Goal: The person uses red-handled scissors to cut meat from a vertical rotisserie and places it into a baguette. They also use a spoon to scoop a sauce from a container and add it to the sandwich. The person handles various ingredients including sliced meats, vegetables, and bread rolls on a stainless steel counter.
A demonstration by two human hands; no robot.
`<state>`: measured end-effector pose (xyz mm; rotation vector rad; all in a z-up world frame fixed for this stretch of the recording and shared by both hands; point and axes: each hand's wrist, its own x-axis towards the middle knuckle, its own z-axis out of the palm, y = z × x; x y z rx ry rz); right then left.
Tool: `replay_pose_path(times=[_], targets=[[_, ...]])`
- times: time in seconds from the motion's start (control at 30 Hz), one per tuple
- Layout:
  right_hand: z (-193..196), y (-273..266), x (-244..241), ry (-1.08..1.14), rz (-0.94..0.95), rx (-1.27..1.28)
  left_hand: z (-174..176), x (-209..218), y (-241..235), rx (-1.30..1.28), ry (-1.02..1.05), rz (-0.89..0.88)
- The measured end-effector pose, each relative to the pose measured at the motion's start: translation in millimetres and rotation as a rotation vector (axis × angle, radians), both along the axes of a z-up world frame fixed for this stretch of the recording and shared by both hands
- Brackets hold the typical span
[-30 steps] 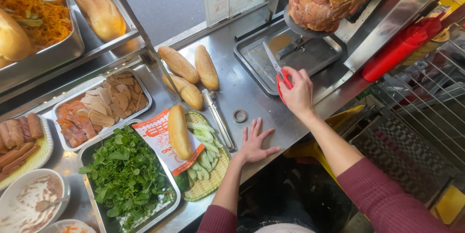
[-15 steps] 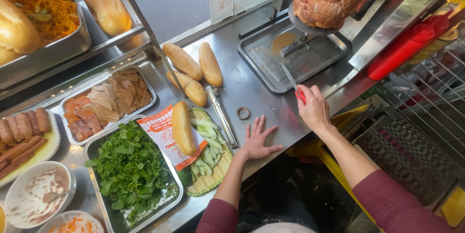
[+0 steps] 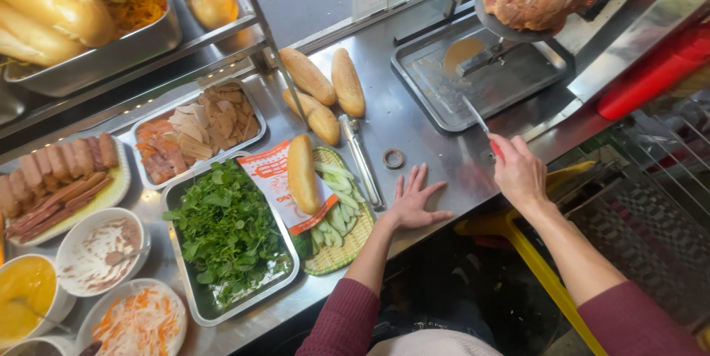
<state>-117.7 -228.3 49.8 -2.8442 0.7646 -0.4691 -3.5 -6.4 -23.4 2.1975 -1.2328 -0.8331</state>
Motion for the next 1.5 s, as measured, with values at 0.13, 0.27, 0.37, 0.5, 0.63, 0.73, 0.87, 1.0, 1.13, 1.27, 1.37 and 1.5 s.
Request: replay_pose_path(times=[0.13,0.27,0.37,0.5,0.63,0.73,0.87,1.0,1.13,1.27,1.37,1.5], targets=[[-12,-3,1,0.037,-0.029,0.086,2,0,1,-0.010,0.009,0.017],[-25,8,7,-0.181,-0.010,0.204,2,0,1,-0.017,0.025,0.027],[-38,23,13,-0.324,0.050,0.286,-19,3,-9,-0.104,0.071,0.067],[-94,29,29,-0.382,0.100,0.541,-84,10,-24,-0.324,0.198,0.213],[-105,45,33,-0.401,0.139,0.745,0,-13,13,-0.327,0.331,0.289],[-94,52,30,-0.291,0.102,0.570,41,-24,40,-0.458,0.542,0.331],[-87,51,30,-0.085,0.093,0.384,83,-25,68,-0.413,0.537,0.475],[-70,71,31,-0.274,0.148,0.145,129,-20,104,-0.462,0.517,0.680],[-52,104,49,-0.263,0.203,0.369,134,-11,129,-0.541,0.458,0.821],[-29,142,66,0.171,0.152,0.592,112,24,151,-0.439,-0.174,1.042],[-31,154,75,0.272,0.208,0.598,128,42,166,-0.276,-0.314,1.137],[-10,157,87,0.477,0.174,0.638,135,56,170,-0.073,-0.291,1.133]])
